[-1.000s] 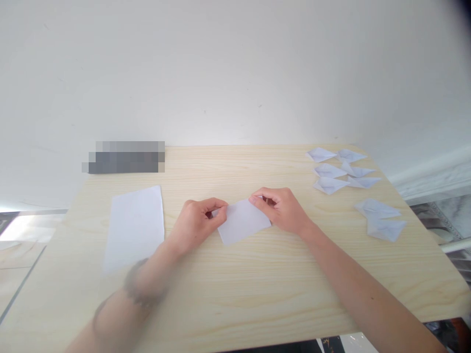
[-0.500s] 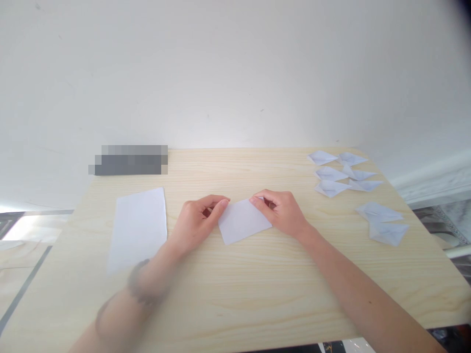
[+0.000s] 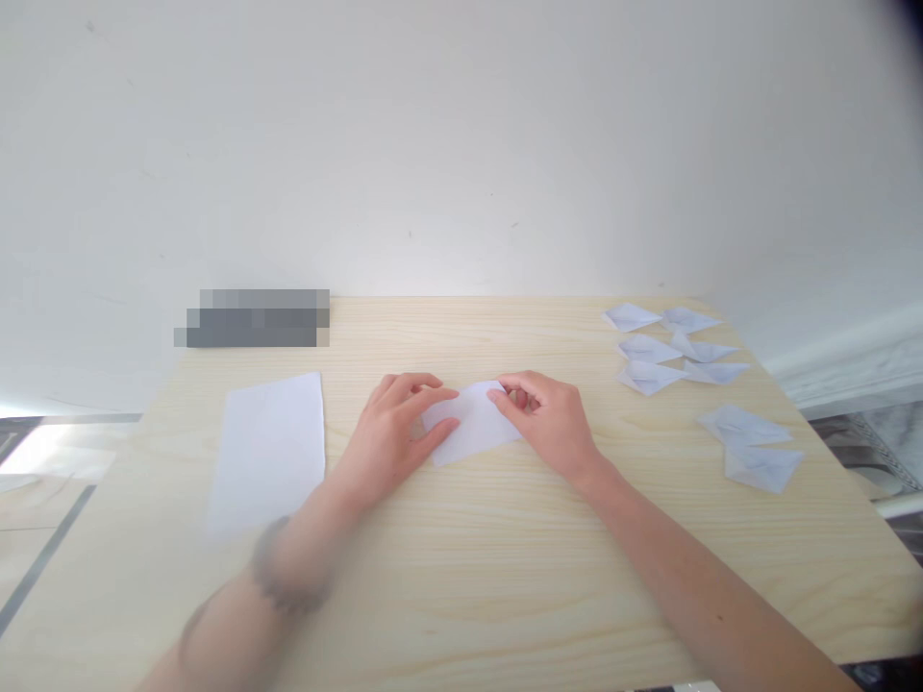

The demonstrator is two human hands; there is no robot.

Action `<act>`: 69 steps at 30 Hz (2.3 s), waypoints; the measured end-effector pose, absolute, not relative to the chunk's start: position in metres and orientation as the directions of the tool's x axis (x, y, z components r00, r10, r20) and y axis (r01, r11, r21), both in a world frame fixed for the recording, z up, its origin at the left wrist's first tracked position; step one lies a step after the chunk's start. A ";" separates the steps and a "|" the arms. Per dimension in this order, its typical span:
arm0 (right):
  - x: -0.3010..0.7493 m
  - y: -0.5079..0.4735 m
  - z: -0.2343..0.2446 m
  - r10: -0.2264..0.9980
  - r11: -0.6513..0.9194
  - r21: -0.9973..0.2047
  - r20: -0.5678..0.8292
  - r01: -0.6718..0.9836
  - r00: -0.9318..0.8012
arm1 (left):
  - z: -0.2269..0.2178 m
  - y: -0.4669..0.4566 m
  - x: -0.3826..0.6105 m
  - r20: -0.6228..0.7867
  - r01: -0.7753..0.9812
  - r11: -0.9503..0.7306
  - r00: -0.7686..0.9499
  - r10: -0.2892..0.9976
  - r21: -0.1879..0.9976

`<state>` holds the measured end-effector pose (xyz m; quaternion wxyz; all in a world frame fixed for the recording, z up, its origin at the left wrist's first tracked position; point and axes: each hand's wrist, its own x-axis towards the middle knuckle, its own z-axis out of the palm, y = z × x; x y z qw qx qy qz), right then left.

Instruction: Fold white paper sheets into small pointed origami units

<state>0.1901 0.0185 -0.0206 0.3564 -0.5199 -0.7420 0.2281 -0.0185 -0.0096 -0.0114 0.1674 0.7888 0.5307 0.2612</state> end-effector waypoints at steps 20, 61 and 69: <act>0.198 0.020 -0.021 0.680 0.719 -0.501 0.367 0.482 -0.634 | -0.013 -0.006 -0.020 0.190 0.864 -0.448 0.411 0.892 0.230; 0.217 0.001 -0.014 0.684 0.729 -0.279 0.328 0.625 -0.652 | -0.003 -0.011 0.002 0.221 0.927 -0.367 0.343 0.913 0.079; 0.189 0.023 -0.015 0.741 0.671 -0.327 0.328 0.665 -0.586 | -0.007 -0.010 0.001 0.245 0.924 -0.367 0.333 0.910 0.106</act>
